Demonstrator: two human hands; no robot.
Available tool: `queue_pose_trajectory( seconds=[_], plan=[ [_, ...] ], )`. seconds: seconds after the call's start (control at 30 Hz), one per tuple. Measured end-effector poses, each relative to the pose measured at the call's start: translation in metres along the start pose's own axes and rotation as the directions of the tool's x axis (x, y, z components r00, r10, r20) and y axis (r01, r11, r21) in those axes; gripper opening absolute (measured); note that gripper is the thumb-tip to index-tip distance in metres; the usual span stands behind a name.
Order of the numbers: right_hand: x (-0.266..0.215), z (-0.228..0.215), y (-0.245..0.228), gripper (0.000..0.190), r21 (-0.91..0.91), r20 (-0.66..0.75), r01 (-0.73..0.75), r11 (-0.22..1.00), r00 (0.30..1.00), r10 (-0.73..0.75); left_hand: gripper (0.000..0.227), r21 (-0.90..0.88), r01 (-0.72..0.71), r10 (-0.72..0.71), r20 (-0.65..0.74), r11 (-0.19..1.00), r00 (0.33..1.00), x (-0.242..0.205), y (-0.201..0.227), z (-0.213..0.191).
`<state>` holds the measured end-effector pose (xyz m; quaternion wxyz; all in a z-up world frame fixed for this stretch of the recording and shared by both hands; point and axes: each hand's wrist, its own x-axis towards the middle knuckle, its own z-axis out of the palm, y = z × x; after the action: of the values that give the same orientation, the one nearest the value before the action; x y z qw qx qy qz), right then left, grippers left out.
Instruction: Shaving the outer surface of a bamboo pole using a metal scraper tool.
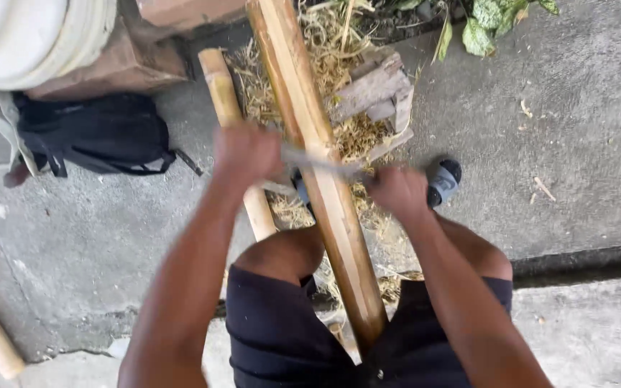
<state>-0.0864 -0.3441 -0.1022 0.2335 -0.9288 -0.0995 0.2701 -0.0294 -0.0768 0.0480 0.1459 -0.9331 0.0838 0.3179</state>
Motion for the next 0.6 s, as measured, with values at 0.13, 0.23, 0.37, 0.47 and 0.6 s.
queue_pose_trajectory(
  seconds=[0.13,0.23,0.37,0.47,0.6],
  plan=[
    [0.034,-0.020,-0.019,0.023,0.047,-0.109,0.022,0.999,0.994,-0.017,0.016,0.059,0.074,-0.071,-0.053,0.996,0.996,0.023,-0.019,-0.041],
    [-0.024,-0.005,-0.003,0.030,0.108,0.121,-0.060,0.992,0.992,0.047,0.025,0.010,0.088,-0.088,0.240,0.996,0.967,-0.011,0.012,-0.013],
    [-0.073,0.032,0.025,0.032,-0.020,-0.042,0.053,0.998,0.998,-0.053,0.012,-0.153,-0.033,0.034,0.008,0.988,0.999,-0.043,0.034,0.033],
    [-0.010,0.010,0.011,0.030,0.002,0.010,-0.008,1.000,1.000,0.008,0.015,-0.154,-0.004,0.008,0.024,0.988,1.000,0.007,0.004,0.021],
    [0.047,-0.015,-0.014,0.024,0.148,-0.022,-0.005,0.989,1.000,0.008,0.019,-0.018,0.037,-0.039,-0.173,0.999,0.984,0.035,-0.021,-0.049]
  ],
)
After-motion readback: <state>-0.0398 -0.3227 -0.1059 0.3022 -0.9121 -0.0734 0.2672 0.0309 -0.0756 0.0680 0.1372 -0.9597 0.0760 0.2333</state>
